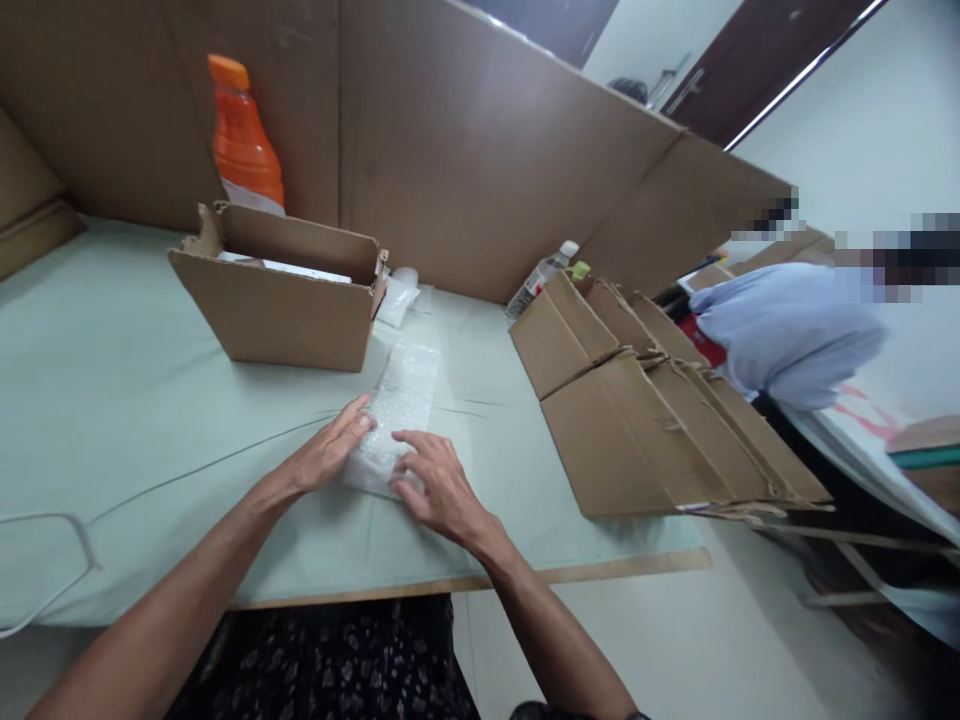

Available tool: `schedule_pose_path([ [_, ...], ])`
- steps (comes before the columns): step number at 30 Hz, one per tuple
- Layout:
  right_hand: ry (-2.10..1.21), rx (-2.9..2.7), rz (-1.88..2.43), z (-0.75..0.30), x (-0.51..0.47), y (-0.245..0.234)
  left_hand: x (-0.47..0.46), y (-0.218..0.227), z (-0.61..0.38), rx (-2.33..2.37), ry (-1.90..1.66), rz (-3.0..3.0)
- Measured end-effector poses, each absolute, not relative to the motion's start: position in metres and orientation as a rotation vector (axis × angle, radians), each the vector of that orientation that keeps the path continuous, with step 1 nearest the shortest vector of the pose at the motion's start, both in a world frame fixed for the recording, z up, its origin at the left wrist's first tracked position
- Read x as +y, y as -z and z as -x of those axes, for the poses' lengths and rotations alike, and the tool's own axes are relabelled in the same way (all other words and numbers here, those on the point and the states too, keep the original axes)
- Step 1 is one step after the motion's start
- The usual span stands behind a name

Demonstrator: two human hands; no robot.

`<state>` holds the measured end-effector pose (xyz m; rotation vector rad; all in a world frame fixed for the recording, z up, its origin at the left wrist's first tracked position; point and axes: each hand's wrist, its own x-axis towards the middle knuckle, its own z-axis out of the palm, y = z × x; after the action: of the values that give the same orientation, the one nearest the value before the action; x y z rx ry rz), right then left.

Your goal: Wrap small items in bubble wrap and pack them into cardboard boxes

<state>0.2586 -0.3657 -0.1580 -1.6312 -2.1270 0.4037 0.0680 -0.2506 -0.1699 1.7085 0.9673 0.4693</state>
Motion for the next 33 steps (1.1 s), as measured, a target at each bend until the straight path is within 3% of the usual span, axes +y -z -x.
schedule_pose_path([
  [6, -0.848, -2.176, 1.26, -0.258, -0.422, 0.143, -0.272, 0.169, -0.019, 0.975, -0.527, -1.72],
  [11, -0.673, -2.102, 1.472, -0.263, -0.445, 0.153, -0.313, 0.179, 0.026, 0.884, -0.413, -2.011],
  [18, -0.365, -2.144, 1.586, -0.241, -0.431, 0.184, -0.338, 0.187, 0.016, 0.745, -0.423, -2.258],
  [26, -0.702, -1.516, 1.63, -0.245, -0.429, 0.178, -0.335, 0.177, -0.015, 1.04, -0.511, -1.921],
  [30, -0.341, -1.434, 1.644, -0.243, -0.445, 0.173, -0.327, 0.189, -0.038, 1.135, -0.592, -1.986],
  [33, -0.225, -1.667, 1.597, -0.237, -0.447, 0.172, -0.322, 0.196, -0.047, 1.156, -0.558, -2.071],
])
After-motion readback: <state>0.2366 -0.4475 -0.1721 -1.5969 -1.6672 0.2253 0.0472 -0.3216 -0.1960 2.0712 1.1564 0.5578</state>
